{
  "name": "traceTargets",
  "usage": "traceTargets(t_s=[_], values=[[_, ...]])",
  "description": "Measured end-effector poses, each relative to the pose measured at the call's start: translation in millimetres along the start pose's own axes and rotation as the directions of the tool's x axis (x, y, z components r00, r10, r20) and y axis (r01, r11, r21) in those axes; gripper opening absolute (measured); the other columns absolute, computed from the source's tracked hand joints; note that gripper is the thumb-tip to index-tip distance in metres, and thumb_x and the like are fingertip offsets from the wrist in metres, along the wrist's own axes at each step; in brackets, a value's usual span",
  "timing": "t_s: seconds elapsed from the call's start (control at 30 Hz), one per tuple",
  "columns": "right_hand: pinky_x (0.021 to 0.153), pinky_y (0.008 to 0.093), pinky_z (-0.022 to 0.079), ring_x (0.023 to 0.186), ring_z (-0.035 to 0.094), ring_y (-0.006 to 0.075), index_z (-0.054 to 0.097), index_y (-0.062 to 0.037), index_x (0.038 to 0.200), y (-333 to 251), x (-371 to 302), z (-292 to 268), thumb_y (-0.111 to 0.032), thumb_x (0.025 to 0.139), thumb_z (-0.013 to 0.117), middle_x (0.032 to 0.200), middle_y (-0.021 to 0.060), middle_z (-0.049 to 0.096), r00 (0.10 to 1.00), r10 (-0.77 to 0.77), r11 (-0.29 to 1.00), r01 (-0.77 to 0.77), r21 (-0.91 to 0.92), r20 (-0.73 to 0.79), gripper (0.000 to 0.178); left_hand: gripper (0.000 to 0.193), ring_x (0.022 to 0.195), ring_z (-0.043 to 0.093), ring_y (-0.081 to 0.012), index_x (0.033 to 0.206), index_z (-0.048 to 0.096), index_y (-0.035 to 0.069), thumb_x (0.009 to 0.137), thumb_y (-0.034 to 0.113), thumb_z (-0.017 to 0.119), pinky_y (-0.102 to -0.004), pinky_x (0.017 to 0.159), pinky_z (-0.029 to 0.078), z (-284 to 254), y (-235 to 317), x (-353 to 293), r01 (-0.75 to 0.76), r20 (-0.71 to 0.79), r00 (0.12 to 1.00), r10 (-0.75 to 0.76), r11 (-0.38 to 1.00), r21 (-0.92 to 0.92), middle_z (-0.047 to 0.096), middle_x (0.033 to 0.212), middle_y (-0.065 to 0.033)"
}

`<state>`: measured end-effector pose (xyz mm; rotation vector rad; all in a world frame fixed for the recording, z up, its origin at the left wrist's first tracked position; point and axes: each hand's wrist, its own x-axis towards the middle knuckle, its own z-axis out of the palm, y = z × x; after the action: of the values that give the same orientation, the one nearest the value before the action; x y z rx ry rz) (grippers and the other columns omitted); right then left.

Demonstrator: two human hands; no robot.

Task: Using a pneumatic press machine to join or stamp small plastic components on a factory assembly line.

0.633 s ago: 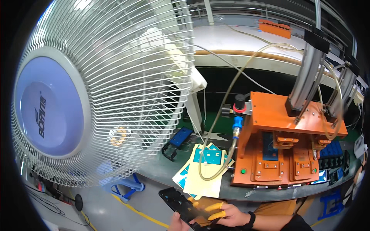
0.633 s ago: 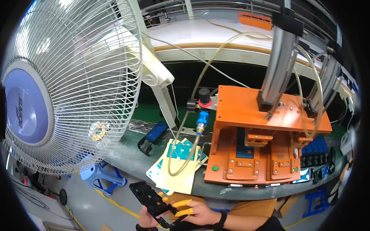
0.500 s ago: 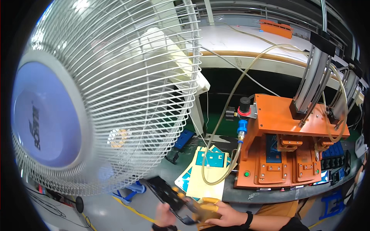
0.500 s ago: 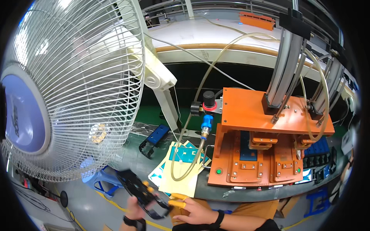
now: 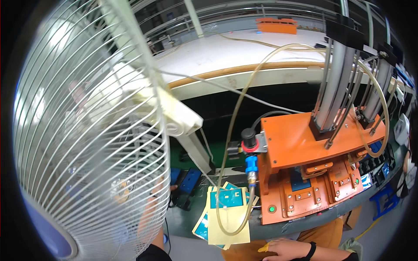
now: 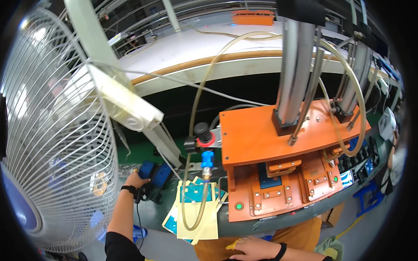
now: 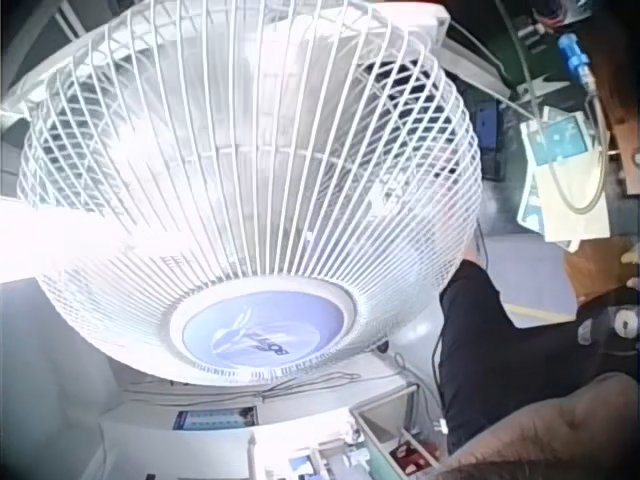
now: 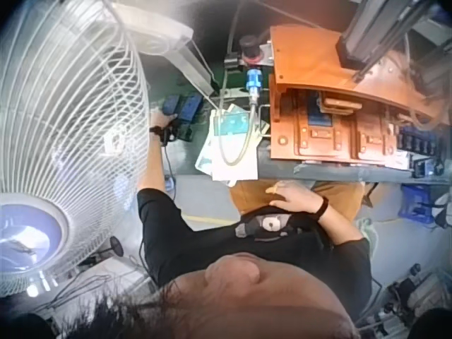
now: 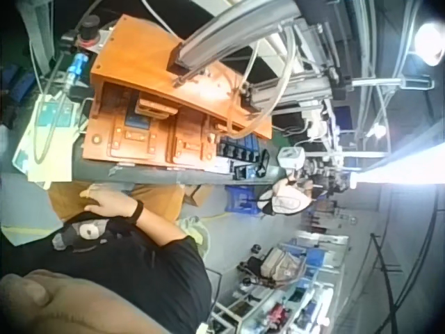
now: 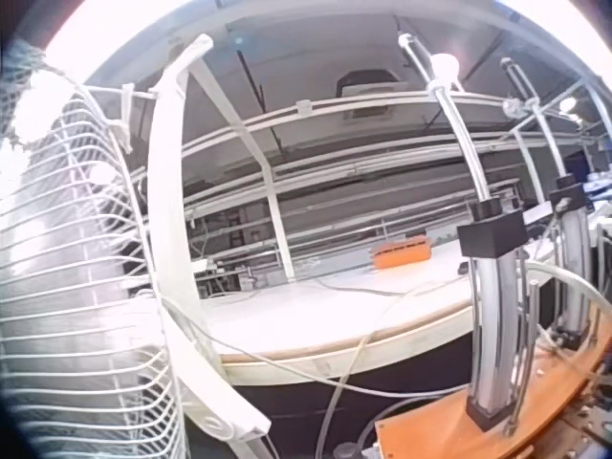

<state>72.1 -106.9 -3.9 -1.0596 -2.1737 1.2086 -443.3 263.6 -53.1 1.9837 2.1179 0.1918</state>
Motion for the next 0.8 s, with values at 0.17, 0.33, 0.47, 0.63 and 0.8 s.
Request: traceTargets(t_s=[0.17, 0.33, 0.47, 0.63, 0.8], values=[[0.092, 0.0483, 0.054, 0.106, 0.067, 0.0423, 0.068, -0.0024, 0.126, 11, -22, -16, -0.03, 0.094, 0.074, 0.112, 0.0221, 0.072, 0.988, 0.13, 0.991, -0.127, 0.041, -0.078, 0.042, 0.084, 0.112, 0.072, -0.0435, 0.124, 0.068, -0.008, 0.072, 0.054, 0.09, -0.0452, 0.098, 0.056, -6, 54, 14, -0.049, 0.209, 0.977, 0.044, 0.999, 0.019, 0.073, 0.116, -0.0319], [0.094, 0.0473, 0.054, 0.108, 0.067, 0.0413, 0.068, -0.0013, 0.126, 21, -23, -23, -0.029, 0.095, 0.073, 0.113, 0.0216, 0.072, 0.976, 0.198, 0.98, -0.196, 0.027, -0.093, 0.042, 0.057, 0.113, 0.07, -0.0449, 0.125, 0.068, -0.006, 0.084, 0.032, 0.082, -0.0476, 0.099, 0.055, -10, 68, 68, -0.096, -0.109, 0.991, 0.078, 0.981, -0.17, 0.073, 0.117, -0.0302], [0.095, 0.0468, 0.054, 0.11, 0.067, 0.0402, 0.068, -0.0024, 0.127, 11, -18, -39, -0.031, 0.096, 0.071, 0.115, 0.0209, 0.071, 0.978, 0.201, 0.979, -0.202, 0.004, -0.051, 0.042, 0.062, 0.129, 0.061, -0.0439, 0.136, 0.063, 0.005, 0.083, 0.031, 0.084, -0.048, 0.109, 0.051, 23, 29, 127, -0.263, -0.245, 0.924, 0.293, 0.953, 0.147, 0.063, 0.136, -0.0289], [0.096, 0.0488, 0.052, 0.111, 0.067, 0.0404, 0.067, -0.0059, 0.13, 10, -33, -42, -0.035, 0.098, 0.069, 0.116, 0.0208, 0.071, 0.959, 0.261, 0.964, -0.264, -0.016, -0.115, 0.044, 0.026, 0.11, 0.071, -0.0414, 0.112, 0.077, 0.005, 0.089, 0.009, 0.065, -0.0511, 0.096, 0.056, 32, 56, 171, -0.124, -0.143, 0.976, 0.163, 0.96, 0.252, 0.076, 0.112, -0.0222], [0.087, 0.0499, 0.055, 0.102, 0.068, 0.0415, 0.069, -0.0053, 0.12, 6, -62, -59, -0.035, 0.098, 0.071, 0.108, 0.0213, 0.072, 0.944, 0.208, 0.977, -0.211, 0.014, -0.256, 0.037, 0.014, 0.109, 0.07, -0.0361, 0.099, 0.076, 0.0, 0.088, 0.007, 0.07, -0.047, 0.096, 0.055, 0, 112, 141, -0.306, -0.302, 0.925, 0.231, 0.924, -0.231, 0.076, 0.112, -0.0176]])
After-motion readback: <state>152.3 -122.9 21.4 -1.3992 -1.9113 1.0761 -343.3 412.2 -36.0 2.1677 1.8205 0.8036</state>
